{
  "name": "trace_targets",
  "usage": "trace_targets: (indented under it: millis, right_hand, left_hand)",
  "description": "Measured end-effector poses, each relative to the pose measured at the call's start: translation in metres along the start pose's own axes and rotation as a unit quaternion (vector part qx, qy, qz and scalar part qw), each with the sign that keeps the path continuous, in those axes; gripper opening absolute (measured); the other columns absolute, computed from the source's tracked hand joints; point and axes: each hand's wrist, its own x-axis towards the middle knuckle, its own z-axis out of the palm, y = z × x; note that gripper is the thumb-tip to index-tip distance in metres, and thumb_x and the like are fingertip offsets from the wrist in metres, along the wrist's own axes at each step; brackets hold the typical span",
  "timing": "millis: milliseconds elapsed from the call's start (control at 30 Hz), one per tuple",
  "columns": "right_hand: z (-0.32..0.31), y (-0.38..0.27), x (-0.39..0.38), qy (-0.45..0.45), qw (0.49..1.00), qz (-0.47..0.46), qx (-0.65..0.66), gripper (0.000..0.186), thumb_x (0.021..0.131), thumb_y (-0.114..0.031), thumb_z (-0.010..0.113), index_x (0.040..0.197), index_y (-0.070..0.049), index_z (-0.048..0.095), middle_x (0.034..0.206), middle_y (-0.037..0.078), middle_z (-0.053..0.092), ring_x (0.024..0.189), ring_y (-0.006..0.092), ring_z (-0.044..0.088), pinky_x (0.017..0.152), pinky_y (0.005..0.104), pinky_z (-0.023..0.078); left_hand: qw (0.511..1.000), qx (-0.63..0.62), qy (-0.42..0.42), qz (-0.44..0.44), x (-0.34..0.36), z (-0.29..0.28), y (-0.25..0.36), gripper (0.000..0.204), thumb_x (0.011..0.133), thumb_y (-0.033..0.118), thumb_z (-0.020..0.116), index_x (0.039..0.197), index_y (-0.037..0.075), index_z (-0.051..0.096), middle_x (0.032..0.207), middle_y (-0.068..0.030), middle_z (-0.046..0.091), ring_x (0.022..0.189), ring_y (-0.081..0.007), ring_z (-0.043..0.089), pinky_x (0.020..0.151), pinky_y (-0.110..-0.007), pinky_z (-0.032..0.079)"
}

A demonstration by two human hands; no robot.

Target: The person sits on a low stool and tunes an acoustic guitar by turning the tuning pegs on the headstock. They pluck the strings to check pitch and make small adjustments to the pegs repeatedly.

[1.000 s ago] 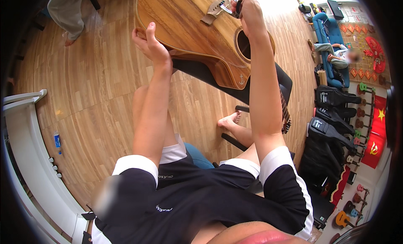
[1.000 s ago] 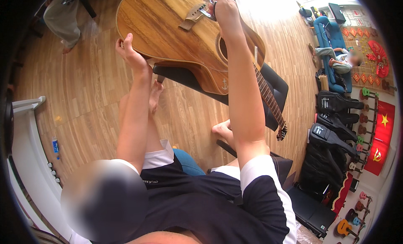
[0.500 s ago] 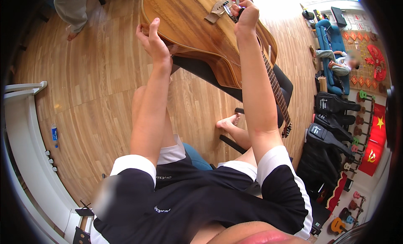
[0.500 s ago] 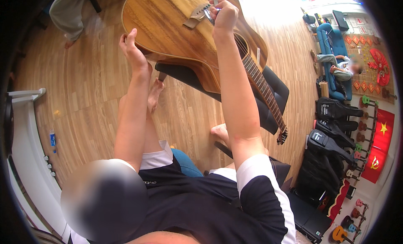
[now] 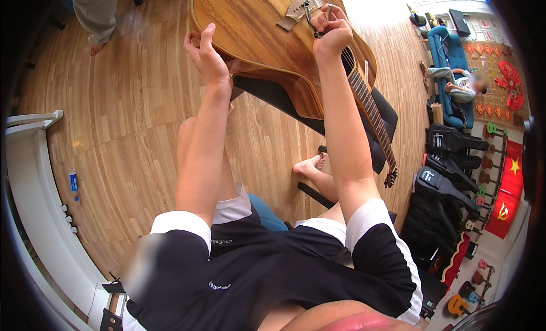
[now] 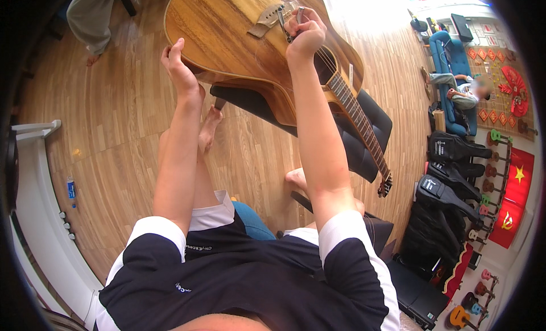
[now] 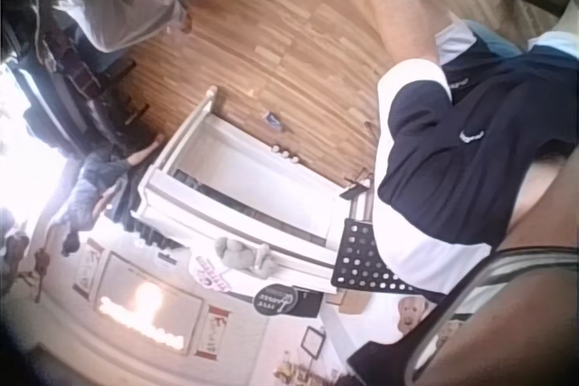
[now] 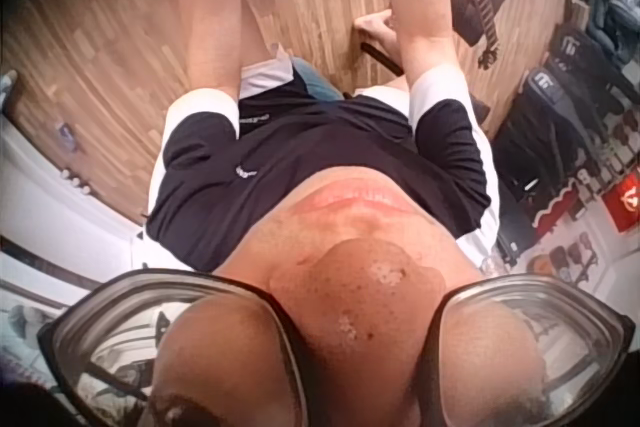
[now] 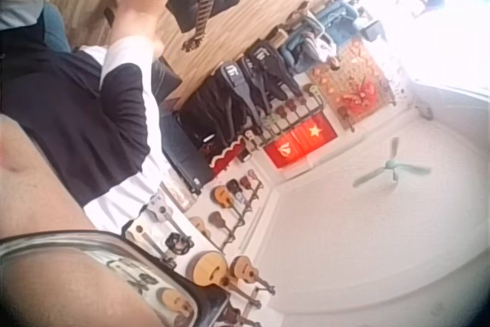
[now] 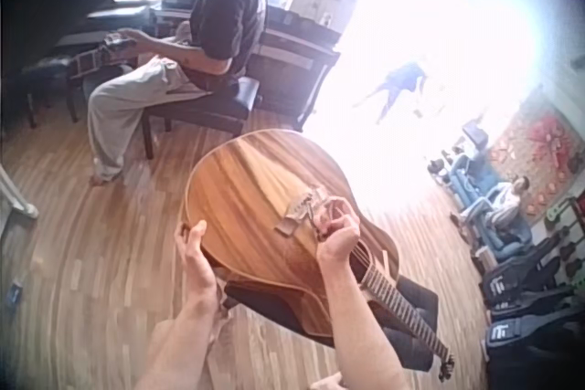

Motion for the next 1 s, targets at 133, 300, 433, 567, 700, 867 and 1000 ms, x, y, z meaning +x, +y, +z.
trace_targets:
  millis: [133, 300, 433, 567, 700, 867, 1000]
  right_hand:
    - [0.0, 0.0, -0.006, -0.015, 0.999, -0.016, 0.038, 0.032, 0.057, -0.004, 0.039, 0.081, 0.01, 0.055, 0.062, 0.01, 0.043, 0.05, 0.017, 0.034, 0.05, 0.0311, 0.031]
    - [-0.001, -0.005, -0.007, -0.03, 0.998, 0.012, 0.054, 0.034, 0.057, -0.006, 0.04, 0.084, 0.009, 0.056, 0.068, 0.011, 0.046, 0.054, 0.0174, 0.037, 0.053, 0.0312, 0.032]
    - [-0.009, -0.011, -0.007, -0.024, 0.995, 0.027, 0.091, 0.036, 0.06, -0.006, 0.04, 0.087, 0.01, 0.057, 0.073, 0.012, 0.047, 0.058, 0.0173, 0.038, 0.055, 0.0307, 0.034]
    - [-0.008, -0.031, -0.024, -0.026, 0.997, 0.045, 0.053, 0.032, 0.069, -0.007, 0.041, 0.089, 0.01, 0.058, 0.071, 0.009, 0.046, 0.059, 0.0168, 0.039, 0.057, 0.0311, 0.035]
    - [-0.016, -0.064, -0.049, -0.048, 0.995, 0.039, -0.076, 0.029, 0.082, -0.012, 0.045, 0.092, 0.011, 0.059, 0.071, 0.008, 0.049, 0.059, 0.0136, 0.042, 0.055, 0.0274, 0.035]
    - [-0.042, -0.122, -0.146, -0.063, 0.953, 0.021, -0.296, 0.02, 0.088, -0.005, 0.047, 0.096, 0.006, 0.061, 0.07, 0.004, 0.053, 0.059, 0.0085, 0.045, 0.055, 0.0229, 0.037]
    - [-0.104, -0.142, -0.219, 0.025, 0.905, -0.001, -0.424, 0.015, 0.091, 0.001, 0.048, 0.096, 0.003, 0.062, 0.068, -0.001, 0.05, 0.059, 0.0047, 0.044, 0.054, 0.0198, 0.035]
  left_hand:
    - [1.0, 0.007, -0.002, 0.018, 0.006, -0.002, -0.004, 0.075, 0.081, 0.039, 0.067, 0.138, 0.004, 0.032, 0.129, -0.0126, 0.043, 0.121, -0.026, 0.043, 0.103, -0.039, 0.035]
    - [1.0, 0.013, 0.004, 0.027, 0.007, -0.003, -0.006, 0.075, 0.081, 0.038, 0.067, 0.138, 0.004, 0.032, 0.129, -0.0128, 0.043, 0.121, -0.0264, 0.044, 0.103, -0.04, 0.036]
    - [0.999, 0.021, 0.003, 0.028, 0.006, -0.001, -0.005, 0.076, 0.081, 0.038, 0.067, 0.138, 0.004, 0.032, 0.129, -0.0134, 0.043, 0.121, -0.0267, 0.045, 0.102, -0.04, 0.037]
    - [0.998, 0.023, -0.002, 0.055, 0.011, -0.004, -0.006, 0.074, 0.08, 0.037, 0.067, 0.137, 0.003, 0.034, 0.127, -0.0131, 0.045, 0.119, -0.0264, 0.046, 0.1, -0.039, 0.038]
    - [0.998, 0.017, 0.007, 0.058, 0.014, -0.002, -0.008, 0.066, 0.08, 0.035, 0.068, 0.131, 0.002, 0.04, 0.123, -0.0118, 0.048, 0.115, -0.0249, 0.048, 0.098, -0.038, 0.04]
    - [0.996, 0.025, 0.002, 0.083, 0.027, -0.004, -0.015, 0.054, 0.08, 0.034, 0.066, 0.122, 0.003, 0.052, 0.115, -0.0116, 0.056, 0.108, -0.0259, 0.055, 0.093, -0.039, 0.045]
    - [0.999, 0.001, -0.033, 0.005, 0.034, -0.012, -0.014, 0.052, 0.079, 0.033, 0.065, 0.119, 0.003, 0.054, 0.115, -0.0134, 0.058, 0.108, -0.028, 0.057, 0.09, -0.042, 0.047]
